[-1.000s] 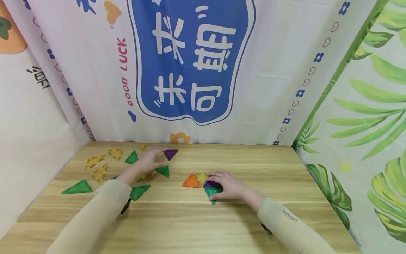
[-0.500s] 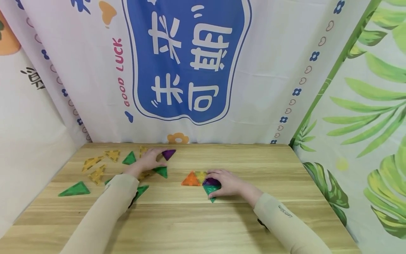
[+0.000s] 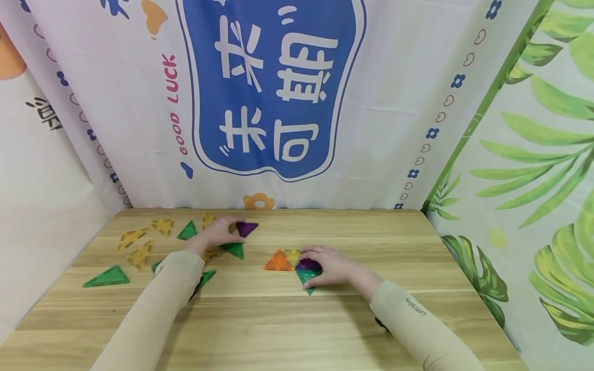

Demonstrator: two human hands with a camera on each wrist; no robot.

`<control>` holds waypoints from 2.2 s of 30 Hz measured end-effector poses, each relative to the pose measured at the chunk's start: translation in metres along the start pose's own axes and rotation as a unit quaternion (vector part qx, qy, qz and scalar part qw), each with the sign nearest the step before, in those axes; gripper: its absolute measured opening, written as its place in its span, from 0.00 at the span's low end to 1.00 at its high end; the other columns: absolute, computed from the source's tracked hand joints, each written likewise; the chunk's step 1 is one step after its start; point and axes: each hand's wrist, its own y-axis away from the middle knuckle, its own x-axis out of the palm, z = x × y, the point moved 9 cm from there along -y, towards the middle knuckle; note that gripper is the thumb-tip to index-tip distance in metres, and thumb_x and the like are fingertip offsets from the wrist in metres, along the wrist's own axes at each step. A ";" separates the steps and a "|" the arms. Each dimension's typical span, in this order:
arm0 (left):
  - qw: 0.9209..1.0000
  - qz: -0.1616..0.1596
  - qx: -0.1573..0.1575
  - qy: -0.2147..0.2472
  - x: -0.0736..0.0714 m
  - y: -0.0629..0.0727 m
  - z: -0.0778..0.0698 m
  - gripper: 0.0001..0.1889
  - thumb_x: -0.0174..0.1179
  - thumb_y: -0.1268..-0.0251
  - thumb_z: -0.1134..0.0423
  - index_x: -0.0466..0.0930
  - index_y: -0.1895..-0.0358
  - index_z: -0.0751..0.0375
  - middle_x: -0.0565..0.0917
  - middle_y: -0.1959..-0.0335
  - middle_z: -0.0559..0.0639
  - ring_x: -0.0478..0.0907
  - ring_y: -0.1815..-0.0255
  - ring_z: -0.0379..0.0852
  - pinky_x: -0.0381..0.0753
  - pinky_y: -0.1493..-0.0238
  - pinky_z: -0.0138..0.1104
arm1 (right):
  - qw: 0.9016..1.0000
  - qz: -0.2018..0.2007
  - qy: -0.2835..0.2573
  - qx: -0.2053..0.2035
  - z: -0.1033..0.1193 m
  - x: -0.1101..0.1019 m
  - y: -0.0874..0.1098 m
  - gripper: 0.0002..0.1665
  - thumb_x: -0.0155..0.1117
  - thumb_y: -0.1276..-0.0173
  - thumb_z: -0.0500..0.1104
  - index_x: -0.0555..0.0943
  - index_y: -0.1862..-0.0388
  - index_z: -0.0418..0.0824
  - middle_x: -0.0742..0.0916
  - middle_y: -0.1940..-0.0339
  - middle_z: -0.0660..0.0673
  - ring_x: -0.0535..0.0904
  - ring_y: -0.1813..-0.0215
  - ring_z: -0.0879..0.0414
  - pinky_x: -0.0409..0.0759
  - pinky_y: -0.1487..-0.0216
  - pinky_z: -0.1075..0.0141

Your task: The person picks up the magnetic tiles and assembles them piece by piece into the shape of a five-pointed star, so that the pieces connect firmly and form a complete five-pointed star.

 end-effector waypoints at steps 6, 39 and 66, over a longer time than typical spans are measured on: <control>1.000 0.001 0.011 -0.015 0.002 -0.003 -0.004 0.34 0.67 0.43 0.52 0.69 0.36 0.66 0.70 0.36 0.65 0.64 0.34 0.62 0.61 0.33 0.53 | 1.000 0.006 -0.009 0.006 0.001 -0.001 0.000 0.43 0.63 0.45 0.70 0.69 0.33 0.54 0.67 0.28 0.49 0.63 0.30 0.48 0.64 0.33 0.49; 0.994 -0.009 0.088 -0.061 -0.008 0.032 -0.073 0.23 0.70 0.51 0.46 0.80 0.52 0.51 0.77 0.50 0.48 0.76 0.53 0.49 0.77 0.53 0.40 | 1.000 0.010 -0.021 0.011 0.001 -0.001 0.002 0.43 0.64 0.46 0.69 0.68 0.33 0.54 0.66 0.28 0.49 0.62 0.29 0.47 0.63 0.33 0.47; 0.982 -0.053 0.149 -0.099 0.061 0.096 -0.147 0.27 0.71 0.58 0.41 0.82 0.56 0.54 0.80 0.54 0.48 0.73 0.47 0.49 0.67 0.40 0.49 | 1.000 0.004 -0.016 0.007 0.000 -0.001 0.002 0.44 0.63 0.46 0.70 0.69 0.33 0.53 0.67 0.28 0.49 0.62 0.29 0.47 0.62 0.33 0.46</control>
